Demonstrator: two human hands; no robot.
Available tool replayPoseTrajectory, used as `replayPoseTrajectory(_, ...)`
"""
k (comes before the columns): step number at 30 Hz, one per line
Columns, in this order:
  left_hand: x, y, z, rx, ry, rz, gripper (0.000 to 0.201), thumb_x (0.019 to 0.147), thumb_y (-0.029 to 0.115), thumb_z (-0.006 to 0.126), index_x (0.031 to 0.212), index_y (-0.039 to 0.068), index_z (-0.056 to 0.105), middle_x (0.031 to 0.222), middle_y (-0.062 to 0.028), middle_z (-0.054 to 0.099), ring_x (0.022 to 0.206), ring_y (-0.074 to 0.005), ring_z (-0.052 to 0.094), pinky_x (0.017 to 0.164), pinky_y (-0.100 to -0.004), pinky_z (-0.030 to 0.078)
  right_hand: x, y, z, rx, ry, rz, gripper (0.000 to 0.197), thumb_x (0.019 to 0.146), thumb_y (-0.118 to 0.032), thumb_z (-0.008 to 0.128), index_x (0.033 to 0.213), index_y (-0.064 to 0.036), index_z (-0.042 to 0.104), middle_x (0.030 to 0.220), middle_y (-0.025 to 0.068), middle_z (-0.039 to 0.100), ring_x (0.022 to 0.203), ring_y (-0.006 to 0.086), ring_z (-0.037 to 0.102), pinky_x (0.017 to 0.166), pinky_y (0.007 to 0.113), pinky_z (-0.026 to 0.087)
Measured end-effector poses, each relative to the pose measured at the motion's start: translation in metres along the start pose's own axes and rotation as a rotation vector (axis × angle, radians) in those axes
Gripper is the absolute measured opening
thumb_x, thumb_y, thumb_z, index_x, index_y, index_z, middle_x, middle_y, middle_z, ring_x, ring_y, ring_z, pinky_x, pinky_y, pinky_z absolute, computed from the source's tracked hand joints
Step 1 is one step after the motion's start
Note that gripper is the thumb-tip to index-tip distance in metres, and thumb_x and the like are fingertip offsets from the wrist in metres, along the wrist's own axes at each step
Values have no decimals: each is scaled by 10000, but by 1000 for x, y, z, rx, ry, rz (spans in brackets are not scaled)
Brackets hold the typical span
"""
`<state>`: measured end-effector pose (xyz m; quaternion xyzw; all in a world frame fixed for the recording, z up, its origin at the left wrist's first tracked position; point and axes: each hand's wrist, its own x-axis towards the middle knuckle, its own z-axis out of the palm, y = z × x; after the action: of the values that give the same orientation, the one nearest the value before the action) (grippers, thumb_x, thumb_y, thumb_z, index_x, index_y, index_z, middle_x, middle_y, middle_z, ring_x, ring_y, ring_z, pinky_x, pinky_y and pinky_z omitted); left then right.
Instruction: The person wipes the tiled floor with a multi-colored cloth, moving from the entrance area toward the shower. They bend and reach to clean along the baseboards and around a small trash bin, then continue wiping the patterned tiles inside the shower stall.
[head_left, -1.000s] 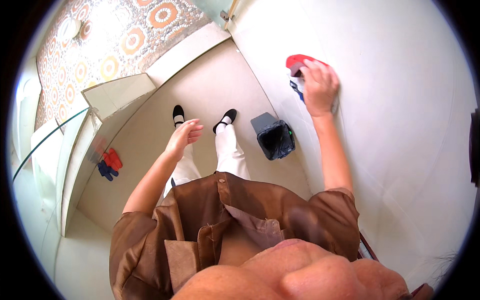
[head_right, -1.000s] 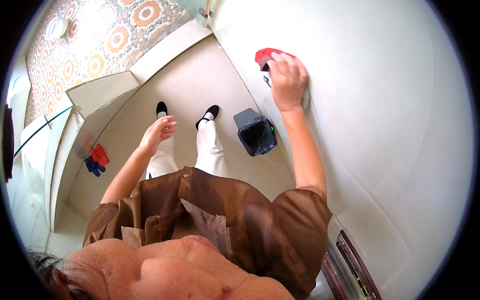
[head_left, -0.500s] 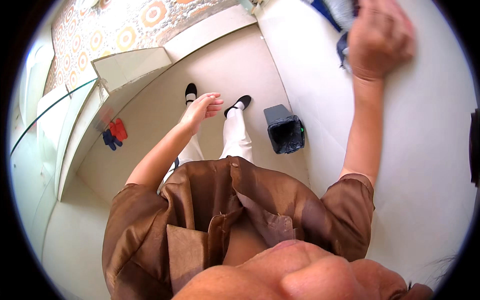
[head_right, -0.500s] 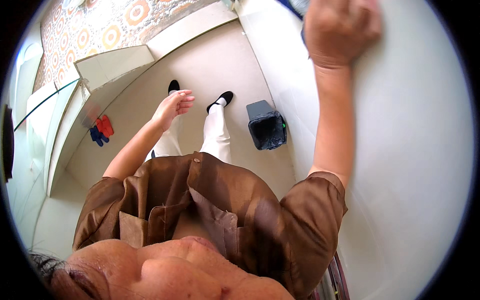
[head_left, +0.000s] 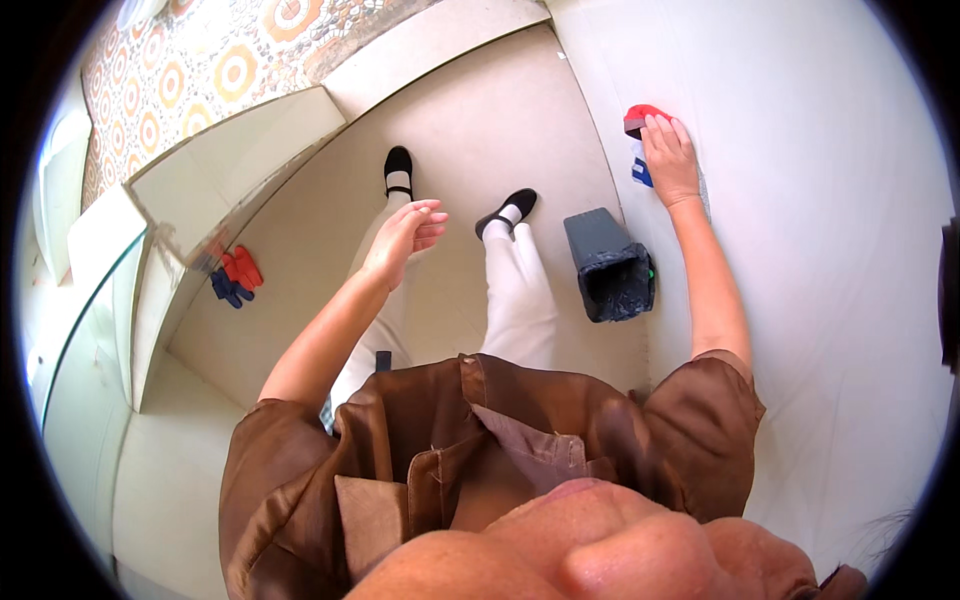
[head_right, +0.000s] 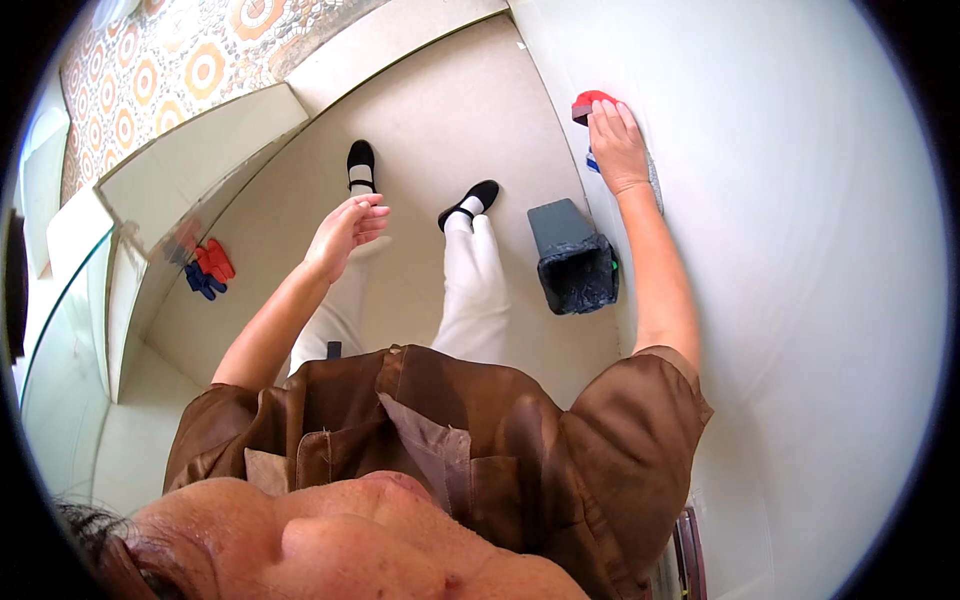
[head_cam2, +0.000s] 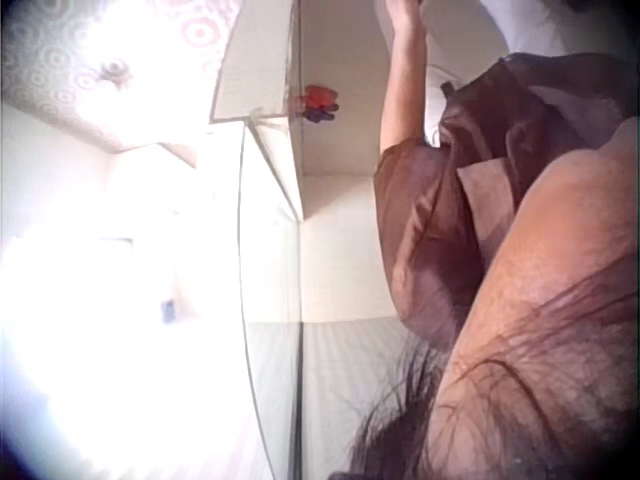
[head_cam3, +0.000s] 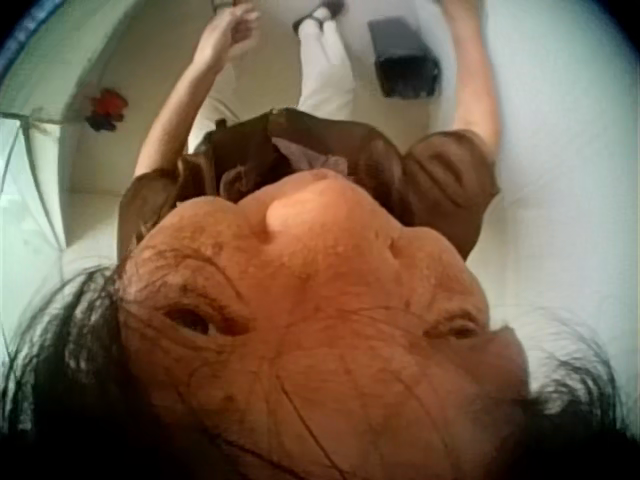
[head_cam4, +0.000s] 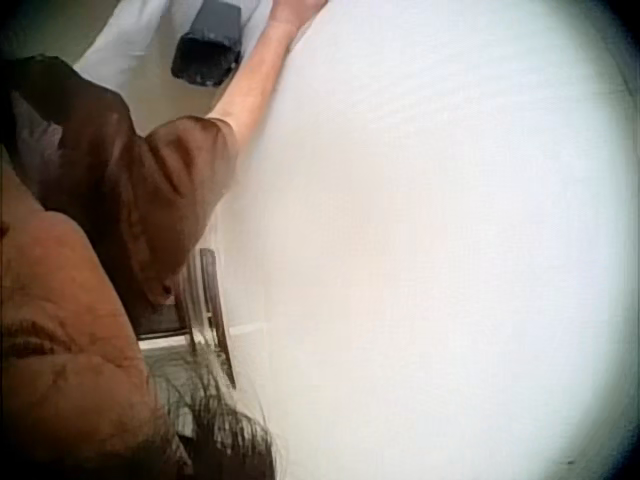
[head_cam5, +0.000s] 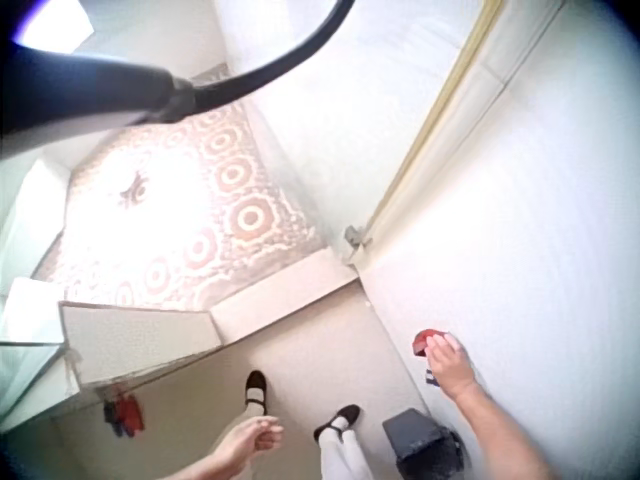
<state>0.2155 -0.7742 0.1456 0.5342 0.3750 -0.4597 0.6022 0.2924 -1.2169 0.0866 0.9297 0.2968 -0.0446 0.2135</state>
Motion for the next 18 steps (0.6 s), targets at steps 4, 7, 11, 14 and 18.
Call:
replayPoseTrajectory(4, 47, -3, -34, 27, 29, 21, 349, 1004, 263, 452, 1279, 84, 569, 1147, -37, 658, 1012, -138, 603, 931, -310, 458, 32, -15, 50, -4, 19, -23, 306, 856, -189, 565, 1130, -106, 672, 1274, 6, 592, 1260, 150, 469, 1149, 345, 280)
replayPoseTrajectory(7, 88, -4, -52, 57, 31, 43, 345, 999, 264, 468, 1273, 84, 575, 1139, -38, 664, 1010, -135, 605, 930, -307, 456, 64, -26, 85, -25, 47, 10, 305, 852, -178, 565, 1128, -96, 664, 1262, 13, 591, 1250, 157, 473, 1142, 347, 287)
replayPoseTrajectory(11, 144, -4, -68, 112, 35, 112, 344, 996, 265, 478, 1267, 78, 576, 1133, -38, 666, 1014, -133, 604, 927, -299, 455, 120, -43, 134, -63, 147, 75, 250, 841, -167, 582, 1077, -115, 647, 1240, 0, 591, 1247, 154, 470, 1138, 341, 279)
replayPoseTrajectory(14, 182, -6, -73, 197, -2, 159, 347, 997, 259, 463, 1268, 70, 569, 1137, -44, 655, 1035, -140, 593, 941, -300, 450, 148, -55, 156, -51, 209, 119, 195, 842, -167, 590, 1032, -159, 631, 1227, -17, 588, 1252, 137, 462, 1140, 343, 261)
replayPoseTrajectory(18, 219, 0, -69, 425, -113, 236, 357, 1002, 240, 442, 1277, 44, 557, 1143, -59, 640, 1053, -141, 579, 958, -297, 445, 155, -68, 175, -11, 314, 208, 174, 845, -163, 591, 1010, -200, 631, 1232, -43, 580, 1252, 119, 463, 1132, 346, 261)
